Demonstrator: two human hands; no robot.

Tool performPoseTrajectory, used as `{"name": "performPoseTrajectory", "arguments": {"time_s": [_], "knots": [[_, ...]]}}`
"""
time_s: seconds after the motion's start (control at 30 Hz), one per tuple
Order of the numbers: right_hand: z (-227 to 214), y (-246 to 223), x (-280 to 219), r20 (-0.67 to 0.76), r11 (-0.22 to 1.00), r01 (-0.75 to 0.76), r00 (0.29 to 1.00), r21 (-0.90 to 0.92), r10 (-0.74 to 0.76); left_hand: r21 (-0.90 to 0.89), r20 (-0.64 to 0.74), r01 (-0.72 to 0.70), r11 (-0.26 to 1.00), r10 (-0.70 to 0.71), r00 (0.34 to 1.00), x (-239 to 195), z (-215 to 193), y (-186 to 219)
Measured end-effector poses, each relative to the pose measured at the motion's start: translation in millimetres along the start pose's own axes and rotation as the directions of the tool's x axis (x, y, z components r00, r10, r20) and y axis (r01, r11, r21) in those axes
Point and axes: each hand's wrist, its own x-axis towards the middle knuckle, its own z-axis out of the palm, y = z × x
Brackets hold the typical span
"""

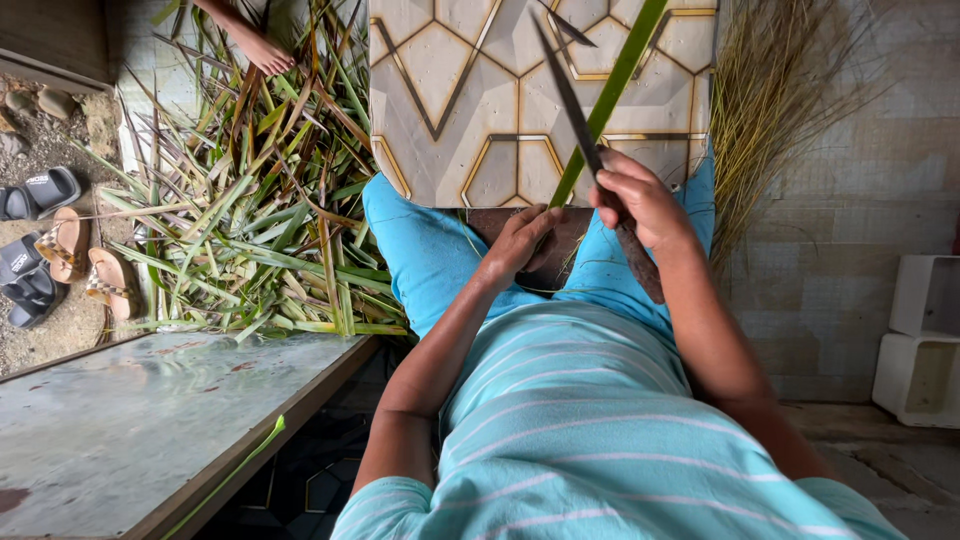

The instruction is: The person sits on the floor and uses a knife to split long green leaves into thin strips. They repeatedly pull the leaves through the blade to create uniform strips, which accumulate on the floor beside them.

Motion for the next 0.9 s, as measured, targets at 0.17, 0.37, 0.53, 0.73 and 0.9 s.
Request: {"name": "performPoseTrajectory", "arguments": {"time_s": [0.17,0.37,0.53,0.73,0.9], "knots": [[17,-3,-10,0.091,0.998,-0.064,0.994,0.013,0.063,-0.017,-0.06,0.001,1.0,-0.002,0.998,15,10,-2],[9,-8,-11,0.193,0.993,-0.114,0.974,-0.023,0.116,0.49,-0.118,0.018,0.872,0.046,0.992,66,-26,-34],[-3,-6,12,0.224,0.987,-0.157,0.964,0.031,0.147,0.741,-0.121,0.031,0.67,0.088,0.989,109,-30,-24],[3,-17,11,0.204,0.97,-0.234,0.955,0.069,0.216,0.889,-0.197,0.115,0.443,0.142,0.97,125,-22,-28],[4,-12,9,0.128,0.959,-0.272,0.957,0.084,0.26,0.939,-0.167,0.088,0.331,0.218,0.962,102,-5,-18]]}}
